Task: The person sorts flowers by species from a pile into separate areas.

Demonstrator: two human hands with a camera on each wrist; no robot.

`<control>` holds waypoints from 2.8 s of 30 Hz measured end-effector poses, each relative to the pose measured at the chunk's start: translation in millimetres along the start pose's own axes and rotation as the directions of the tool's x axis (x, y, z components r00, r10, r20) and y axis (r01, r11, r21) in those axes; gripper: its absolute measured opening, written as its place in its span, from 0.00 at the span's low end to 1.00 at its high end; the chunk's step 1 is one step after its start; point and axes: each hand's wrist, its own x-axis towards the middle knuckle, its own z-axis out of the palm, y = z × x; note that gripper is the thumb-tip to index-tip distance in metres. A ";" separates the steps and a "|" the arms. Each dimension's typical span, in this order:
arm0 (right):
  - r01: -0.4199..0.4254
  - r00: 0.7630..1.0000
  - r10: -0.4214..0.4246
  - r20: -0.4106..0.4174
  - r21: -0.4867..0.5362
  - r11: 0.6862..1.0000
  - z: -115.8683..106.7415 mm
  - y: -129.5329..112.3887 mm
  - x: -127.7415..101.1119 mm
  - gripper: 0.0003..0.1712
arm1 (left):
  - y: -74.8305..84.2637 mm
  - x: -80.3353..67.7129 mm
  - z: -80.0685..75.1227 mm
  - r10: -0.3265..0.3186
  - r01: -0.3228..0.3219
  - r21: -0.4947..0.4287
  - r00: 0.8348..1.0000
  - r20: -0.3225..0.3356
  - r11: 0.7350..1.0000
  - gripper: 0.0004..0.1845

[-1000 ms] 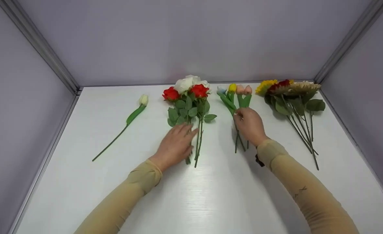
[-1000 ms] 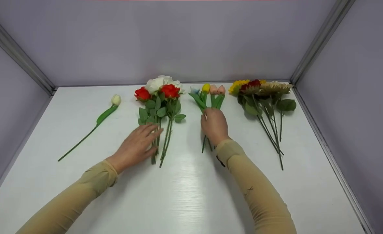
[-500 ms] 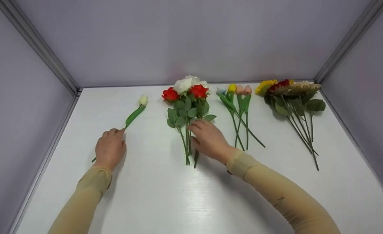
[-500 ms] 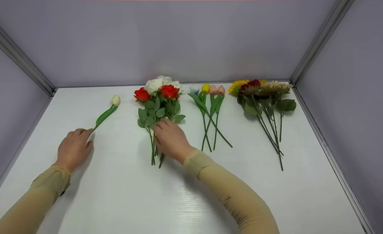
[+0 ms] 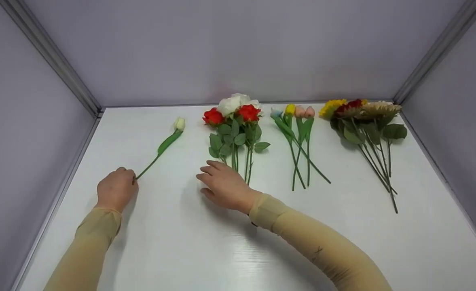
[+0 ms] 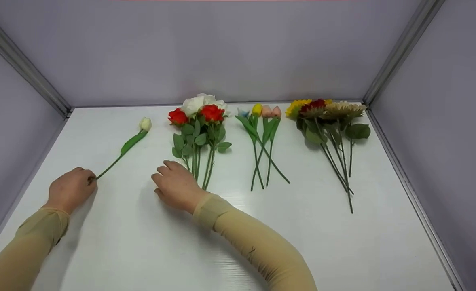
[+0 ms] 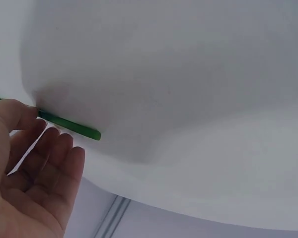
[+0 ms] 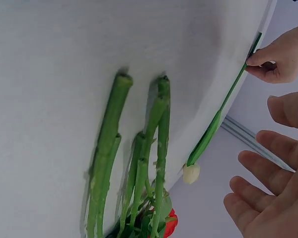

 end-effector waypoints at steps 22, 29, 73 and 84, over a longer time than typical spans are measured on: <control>-0.039 0.999 0.041 -0.020 0.087 0.995 6.3 15.9 -14.2 0.20 | 19.2 8.8 -27.2 -0.151 0.286 -0.269 0.890 0.430 0.920 0.15; -0.075 0.997 0.077 -0.021 0.104 0.992 6.3 22.0 -18.1 0.19 | 29.0 10.1 -29.3 -0.075 0.268 -0.344 0.873 0.482 0.900 0.15; -0.243 0.648 0.747 0.152 0.970 0.013 -35.7 114.3 -113.4 0.24 | 302.0 -5.2 44.5 0.245 0.294 -0.880 0.884 0.399 0.372 0.10; -0.204 0.629 0.760 0.163 0.978 -0.041 -34.5 119.0 -120.3 0.25 | 311.7 -10.1 48.3 0.245 0.300 -0.870 0.877 0.412 0.391 0.08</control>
